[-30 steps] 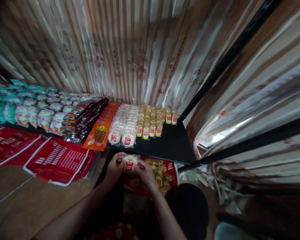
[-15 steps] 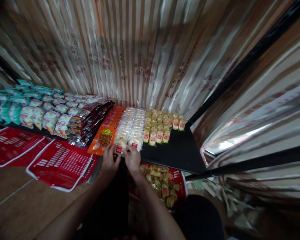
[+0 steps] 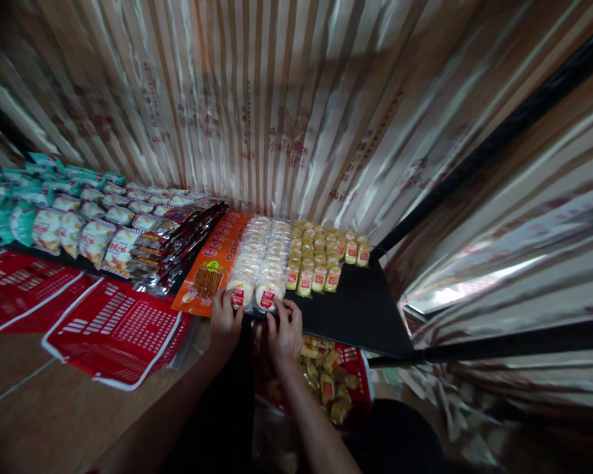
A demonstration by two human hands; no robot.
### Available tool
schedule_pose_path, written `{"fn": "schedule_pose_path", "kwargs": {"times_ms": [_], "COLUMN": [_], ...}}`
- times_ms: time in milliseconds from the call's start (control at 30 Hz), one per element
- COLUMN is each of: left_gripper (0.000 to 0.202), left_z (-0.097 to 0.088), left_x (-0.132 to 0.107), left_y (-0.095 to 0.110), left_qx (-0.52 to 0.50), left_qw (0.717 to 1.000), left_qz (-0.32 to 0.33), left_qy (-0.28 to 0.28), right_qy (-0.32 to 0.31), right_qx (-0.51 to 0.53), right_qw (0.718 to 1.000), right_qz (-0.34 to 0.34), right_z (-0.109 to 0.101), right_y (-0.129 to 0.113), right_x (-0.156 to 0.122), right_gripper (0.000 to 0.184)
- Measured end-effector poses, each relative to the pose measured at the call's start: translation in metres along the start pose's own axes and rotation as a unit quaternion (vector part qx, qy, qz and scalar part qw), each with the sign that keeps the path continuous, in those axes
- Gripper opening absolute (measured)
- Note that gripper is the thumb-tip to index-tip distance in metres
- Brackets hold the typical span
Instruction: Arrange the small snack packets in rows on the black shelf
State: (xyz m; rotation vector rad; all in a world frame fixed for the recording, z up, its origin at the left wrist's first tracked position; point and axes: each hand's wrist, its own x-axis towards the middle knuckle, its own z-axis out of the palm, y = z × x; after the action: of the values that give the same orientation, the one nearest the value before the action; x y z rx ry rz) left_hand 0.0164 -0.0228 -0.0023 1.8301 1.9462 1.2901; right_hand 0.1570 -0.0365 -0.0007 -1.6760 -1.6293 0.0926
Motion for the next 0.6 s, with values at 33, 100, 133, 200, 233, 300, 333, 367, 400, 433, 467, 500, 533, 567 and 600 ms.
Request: {"fn": "schedule_pose_path", "kwargs": {"times_ms": [33, 100, 133, 200, 233, 300, 333, 367, 400, 433, 467, 500, 533, 567, 600], "left_gripper": [0.034, 0.034, 0.034, 0.033, 0.033, 0.032, 0.032, 0.031, 0.031, 0.03, 0.03, 0.03, 0.031, 0.031, 0.031], "left_z": [0.001, 0.003, 0.004, 0.005, 0.006, 0.006, 0.006, 0.006, 0.006, 0.006, 0.006, 0.006, 0.006, 0.006, 0.007], "left_x": [0.0, 0.001, 0.002, 0.003, 0.003, 0.004, 0.005, 0.005, 0.006, 0.006, 0.006, 0.006, 0.006, 0.007, 0.007], "left_y": [0.001, 0.003, 0.003, 0.003, 0.002, 0.0, -0.001, -0.002, -0.003, -0.003, -0.003, -0.002, -0.002, -0.001, 0.0], "left_qx": [0.002, 0.006, 0.007, 0.006, 0.003, -0.006, -0.011, -0.015, -0.018, -0.021, -0.024, -0.026, -0.028, -0.028, -0.028], "left_qw": [1.0, 1.0, 1.0, 1.0, 1.0, 1.0, 1.0, 1.0, 0.999, 0.999, 0.999, 0.999, 0.999, 0.999, 0.999], "left_qz": [0.001, 0.0, 0.001, 0.005, 0.01, 0.019, 0.022, 0.025, 0.028, 0.028, 0.028, 0.026, 0.024, 0.022, 0.02], "left_qy": [0.001, 0.004, 0.006, 0.01, 0.011, 0.008, 0.007, 0.005, 0.005, 0.005, 0.006, 0.008, 0.01, 0.011, 0.014], "right_qy": [-0.01, -0.032, -0.04, -0.044, -0.042, -0.037, -0.035, -0.033, -0.031, -0.029, -0.029, -0.029, -0.03, -0.03, -0.031], "right_qx": [-0.016, -0.032, -0.035, -0.039, -0.043, -0.045, -0.043, -0.039, -0.035, -0.032, -0.03, -0.03, -0.032, -0.033, -0.035], "right_qw": [1.0, 0.999, 0.998, 0.998, 0.998, 0.998, 0.998, 0.999, 0.999, 0.999, 0.999, 0.998, 0.998, 0.998, 0.998], "right_qz": [-0.009, -0.019, -0.018, -0.008, -0.001, 0.008, 0.01, 0.012, 0.016, 0.022, 0.029, 0.035, 0.04, 0.043, 0.045], "right_z": [-0.001, -0.001, -0.001, 0.001, 0.003, 0.006, 0.008, 0.009, 0.011, 0.012, 0.014, 0.015, 0.015, 0.016, 0.016], "right_y": [0.006, 0.014, 0.016, 0.015, 0.014, 0.011, 0.01, 0.01, 0.01, 0.01, 0.011, 0.011, 0.012, 0.012, 0.012], "right_x": [0.001, 0.006, 0.008, 0.012, 0.014, 0.016, 0.017, 0.017, 0.018, 0.018, 0.018, 0.018, 0.018, 0.019, 0.019], "right_gripper": [0.035, 0.033, 0.034, 0.035, 0.035, 0.033, 0.032, 0.031, 0.03, 0.029, 0.029, 0.028, 0.028, 0.027, 0.026]}}
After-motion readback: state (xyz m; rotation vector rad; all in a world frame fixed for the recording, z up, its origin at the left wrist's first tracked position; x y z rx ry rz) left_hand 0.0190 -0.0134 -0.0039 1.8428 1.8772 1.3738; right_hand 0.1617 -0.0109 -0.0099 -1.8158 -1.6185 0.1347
